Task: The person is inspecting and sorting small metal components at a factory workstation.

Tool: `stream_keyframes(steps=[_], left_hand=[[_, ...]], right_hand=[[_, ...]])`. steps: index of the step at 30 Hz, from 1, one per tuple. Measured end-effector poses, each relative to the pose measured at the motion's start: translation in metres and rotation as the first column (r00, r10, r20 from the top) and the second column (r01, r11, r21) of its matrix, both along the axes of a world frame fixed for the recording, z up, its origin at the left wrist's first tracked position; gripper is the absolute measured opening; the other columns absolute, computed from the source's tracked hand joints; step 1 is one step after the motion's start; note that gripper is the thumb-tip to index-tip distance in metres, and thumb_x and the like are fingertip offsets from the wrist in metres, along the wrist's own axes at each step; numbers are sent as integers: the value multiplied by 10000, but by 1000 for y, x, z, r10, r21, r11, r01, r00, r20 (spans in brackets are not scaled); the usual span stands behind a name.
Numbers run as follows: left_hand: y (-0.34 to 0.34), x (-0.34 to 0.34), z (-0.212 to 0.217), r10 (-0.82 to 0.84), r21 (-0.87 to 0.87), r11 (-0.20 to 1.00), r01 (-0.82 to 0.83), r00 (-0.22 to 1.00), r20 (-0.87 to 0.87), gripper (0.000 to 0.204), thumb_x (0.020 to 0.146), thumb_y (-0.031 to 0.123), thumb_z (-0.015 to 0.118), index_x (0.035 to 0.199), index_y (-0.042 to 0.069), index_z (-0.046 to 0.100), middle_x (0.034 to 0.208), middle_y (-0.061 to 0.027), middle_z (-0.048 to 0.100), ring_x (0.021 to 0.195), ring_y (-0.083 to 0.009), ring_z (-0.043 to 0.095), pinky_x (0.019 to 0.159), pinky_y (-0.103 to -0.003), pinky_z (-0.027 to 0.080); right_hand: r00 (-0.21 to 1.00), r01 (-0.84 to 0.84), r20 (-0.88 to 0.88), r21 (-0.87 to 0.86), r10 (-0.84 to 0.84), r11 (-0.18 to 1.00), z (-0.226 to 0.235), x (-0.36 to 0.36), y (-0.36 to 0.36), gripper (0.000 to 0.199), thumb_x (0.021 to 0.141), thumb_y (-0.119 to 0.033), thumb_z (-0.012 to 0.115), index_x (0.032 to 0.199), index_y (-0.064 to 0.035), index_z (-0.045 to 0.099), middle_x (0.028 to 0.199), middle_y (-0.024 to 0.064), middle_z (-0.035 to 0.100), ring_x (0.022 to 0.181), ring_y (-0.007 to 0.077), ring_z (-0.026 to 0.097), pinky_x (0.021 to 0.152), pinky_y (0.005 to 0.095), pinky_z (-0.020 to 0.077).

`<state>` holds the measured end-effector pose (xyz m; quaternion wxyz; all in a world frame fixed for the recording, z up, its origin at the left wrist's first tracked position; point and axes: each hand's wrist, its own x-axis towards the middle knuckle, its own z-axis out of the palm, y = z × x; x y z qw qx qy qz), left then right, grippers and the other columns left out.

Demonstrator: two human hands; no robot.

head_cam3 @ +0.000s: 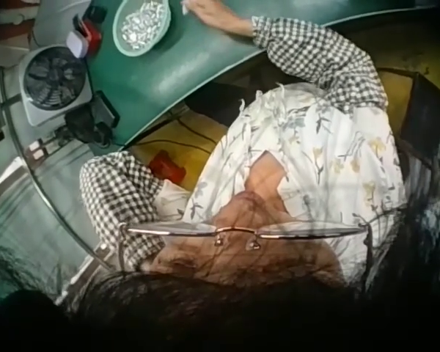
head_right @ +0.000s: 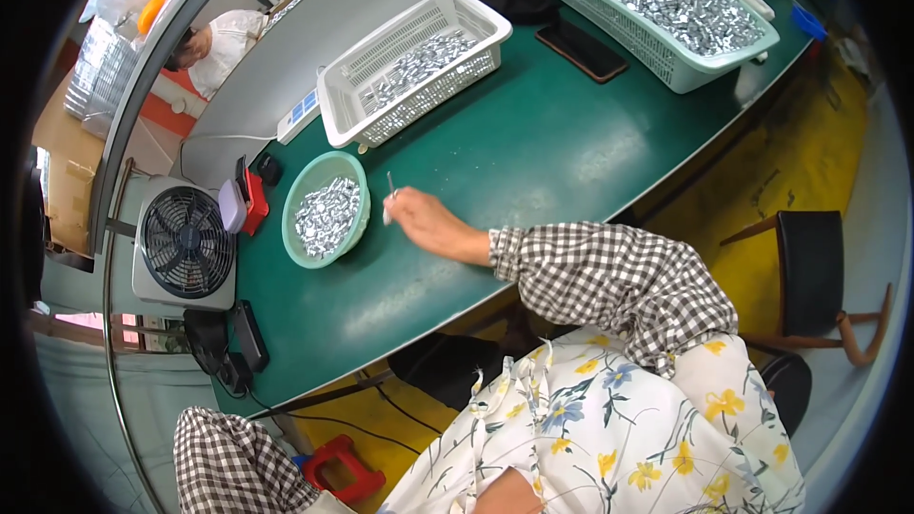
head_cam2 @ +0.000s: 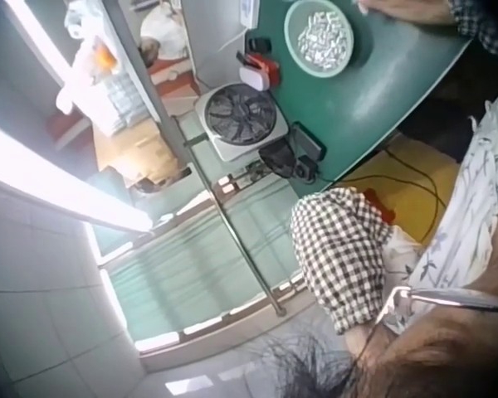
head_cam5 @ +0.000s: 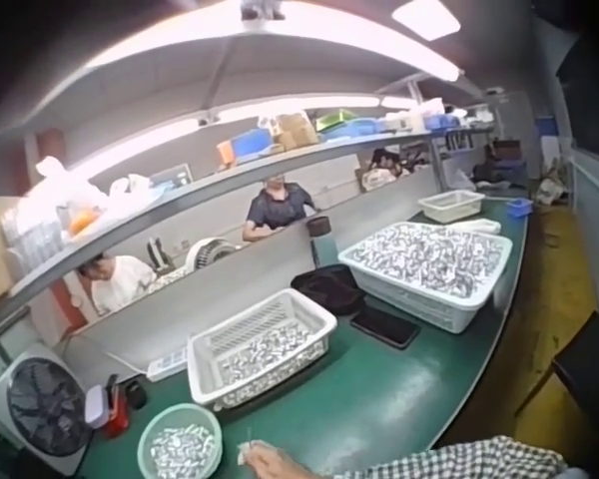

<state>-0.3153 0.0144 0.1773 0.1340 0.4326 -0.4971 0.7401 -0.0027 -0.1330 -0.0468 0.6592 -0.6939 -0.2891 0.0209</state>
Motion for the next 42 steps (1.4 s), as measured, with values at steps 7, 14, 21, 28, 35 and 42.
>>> stream_keyframes(steps=[7, 14, 21, 28, 35, 42], left_hand=[[3, -1, 2, -13, 15, 1000, 14, 999, -33, 245, 895, 171, 396, 1078, 13, 442, 1107, -88, 377, 998, -233, 325, 804, -345, 236], [3, -3, 7, -10, 33, 999, 12, 998, -55, 259, 897, 168, 390, 1099, 12, 438, 1139, -93, 374, 1030, -241, 323, 833, -356, 234], [6, 0, 3, -16, 41, 999, 19, 997, -76, 274, 899, 165, 384, 1121, 11, 434, 1172, -98, 371, 1062, -250, 321, 862, -367, 232], [7, 3, -3, -22, 57, 998, 27, 996, -83, 289, 901, 162, 378, 1142, 10, 430, 1205, -103, 368, 1094, -258, 319, 891, -378, 231], [5, 2, -1, -10, 77, 997, 17, 996, -86, 305, 903, 159, 372, 1163, 9, 426, 1238, -107, 365, 1126, -266, 317, 921, -389, 229], [5, 9, -3, -38, 85, 995, 44, 997, -68, 321, 905, 156, 366, 1185, 8, 422, 1271, -112, 362, 1158, -274, 315, 950, -400, 227]], right_hand=[[999, 31, -26, 52, -30, 998, -5, 15, -3, 330, 948, -246, 376, 874, 15, 566, 995, 126, 559, 1042, 222, 492, 927, 316, 354], [999, 44, 0, -86, -44, 995, 5, 14, 6, 335, 943, -256, 380, 872, 2, 581, 1001, 130, 554, 1048, 238, 489, 915, 320, 364], [997, 60, 41, 70, -63, 996, 10, -7, 19, 290, 913, -193, 362, 812, -1, 555, 877, 168, 554, 908, 310, 506, 812, 374, 407], [990, 138, 22, 104, -141, 985, 7, 1, 4, 287, 913, -204, 385, 836, 0, 572, 887, 136, 569, 882, 253, 525, 810, 351, 411], [905, -293, -285, 115, 314, 949, -4, -19, 18, 291, 913, -221, 405, 862, 7, 579, 894, 107, 573, 845, 218, 537, 802, 314, 417], [896, -36, -429, 188, 115, 982, 12, 19, -17, 353, 944, -310, 387, 940, 1, 555, 965, 60, 553, 921, 148, 513, 808, 298, 440]])
